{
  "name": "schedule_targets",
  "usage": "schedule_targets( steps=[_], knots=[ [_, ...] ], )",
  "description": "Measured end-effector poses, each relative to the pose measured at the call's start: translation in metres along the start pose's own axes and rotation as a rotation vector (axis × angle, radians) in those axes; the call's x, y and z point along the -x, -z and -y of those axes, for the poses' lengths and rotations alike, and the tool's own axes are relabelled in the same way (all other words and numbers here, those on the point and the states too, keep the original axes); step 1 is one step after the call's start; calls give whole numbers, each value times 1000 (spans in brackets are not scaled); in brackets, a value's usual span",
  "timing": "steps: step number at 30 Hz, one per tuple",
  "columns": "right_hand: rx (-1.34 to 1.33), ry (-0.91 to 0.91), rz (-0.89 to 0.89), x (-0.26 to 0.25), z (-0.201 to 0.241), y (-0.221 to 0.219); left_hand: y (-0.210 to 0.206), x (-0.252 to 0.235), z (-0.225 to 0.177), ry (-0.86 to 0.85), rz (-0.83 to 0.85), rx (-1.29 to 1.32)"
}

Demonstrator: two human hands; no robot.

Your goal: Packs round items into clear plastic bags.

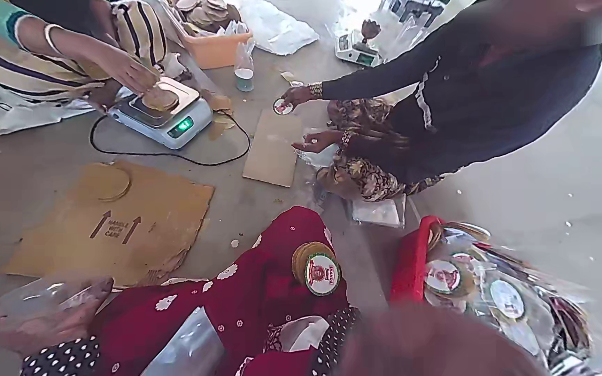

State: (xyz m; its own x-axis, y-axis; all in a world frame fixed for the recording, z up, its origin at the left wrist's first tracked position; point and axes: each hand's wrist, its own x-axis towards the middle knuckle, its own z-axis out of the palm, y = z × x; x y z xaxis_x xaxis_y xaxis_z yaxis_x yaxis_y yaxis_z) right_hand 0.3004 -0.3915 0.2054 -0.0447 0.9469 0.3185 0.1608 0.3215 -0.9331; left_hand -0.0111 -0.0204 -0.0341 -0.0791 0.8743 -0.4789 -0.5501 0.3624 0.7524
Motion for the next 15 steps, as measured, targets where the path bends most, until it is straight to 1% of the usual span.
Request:
schedule_targets(
  steps=[1, 2, 3, 4, 5, 6, 8, 9, 13, 15],
  knots=[
    [232, -55, -144, 6, -29, 16, -10, 9, -3, 2, -29, -19],
    [482, -139, -273, 12, -61, 28, -16, 15, -4, -6, -22, -45],
    [668, -236, -322, 20, -92, 37, -15, 16, -3, -43, 15, -95],
    [768, -341, -292, 28, -116, 41, -11, 12, 1, -98, 65, -148],
    [815, -417, -221, 32, -135, 41, -8, 8, 4, -125, 97, -162],
    [858, -447, -146, 35, -151, 38, -5, 4, 5, -127, 98, -150],
    [905, -400, -51, 37, -173, 27, -1, -1, 4, -75, 80, -77],
    [933, -371, -23, 35, -180, 26, 1, -3, 4, -77, 88, -74],
    [990, -299, 25, 26, -185, 34, 7, -9, 4, -127, 132, -133],
    [990, -331, 78, 23, -181, 38, 7, -12, 4, -95, 88, -94]
  ],
)
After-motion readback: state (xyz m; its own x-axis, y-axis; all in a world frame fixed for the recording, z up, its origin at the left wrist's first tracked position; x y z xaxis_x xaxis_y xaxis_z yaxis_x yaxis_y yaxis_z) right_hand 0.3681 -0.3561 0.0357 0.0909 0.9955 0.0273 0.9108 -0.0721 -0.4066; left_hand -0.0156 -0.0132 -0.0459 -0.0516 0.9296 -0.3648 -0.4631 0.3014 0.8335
